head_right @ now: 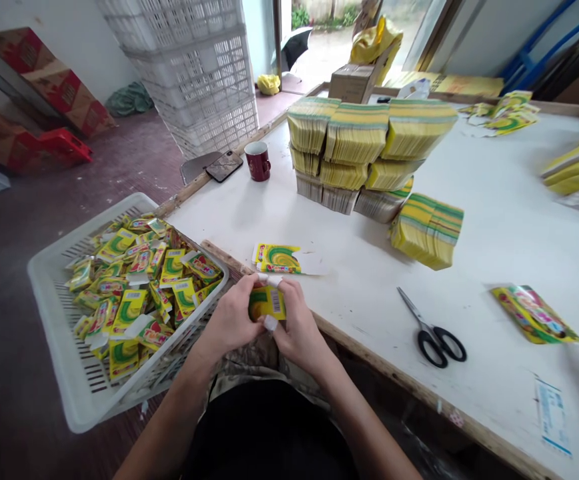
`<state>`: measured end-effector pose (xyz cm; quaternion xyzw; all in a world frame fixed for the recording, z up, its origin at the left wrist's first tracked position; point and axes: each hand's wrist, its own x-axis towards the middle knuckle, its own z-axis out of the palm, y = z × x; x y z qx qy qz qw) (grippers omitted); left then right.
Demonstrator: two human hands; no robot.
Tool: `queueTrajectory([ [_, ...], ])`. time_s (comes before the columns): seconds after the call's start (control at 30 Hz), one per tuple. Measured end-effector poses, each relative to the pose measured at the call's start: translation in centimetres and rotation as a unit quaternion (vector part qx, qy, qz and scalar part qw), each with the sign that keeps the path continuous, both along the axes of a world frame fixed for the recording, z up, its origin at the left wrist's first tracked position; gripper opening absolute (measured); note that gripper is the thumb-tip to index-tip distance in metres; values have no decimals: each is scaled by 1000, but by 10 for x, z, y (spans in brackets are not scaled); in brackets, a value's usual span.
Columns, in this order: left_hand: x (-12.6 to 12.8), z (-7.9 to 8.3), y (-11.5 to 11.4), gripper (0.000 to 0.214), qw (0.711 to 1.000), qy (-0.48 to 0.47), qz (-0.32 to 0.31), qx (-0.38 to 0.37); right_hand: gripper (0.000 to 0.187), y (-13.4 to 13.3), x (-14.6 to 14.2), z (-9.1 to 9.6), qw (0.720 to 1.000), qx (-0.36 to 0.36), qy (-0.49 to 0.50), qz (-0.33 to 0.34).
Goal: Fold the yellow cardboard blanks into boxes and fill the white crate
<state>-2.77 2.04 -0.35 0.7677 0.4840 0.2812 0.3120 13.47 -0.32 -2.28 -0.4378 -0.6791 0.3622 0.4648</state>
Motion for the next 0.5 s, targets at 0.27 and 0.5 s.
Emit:
queueTrajectory([
  [0.27,-38,-18,21,65,734,-539,369,189,38,59,34,-7,932,-24,-306,-193],
  [0.5,-62,-38,30,57,730,-500,463,47,44,69,24,-12,885,-56,-443,-135],
])
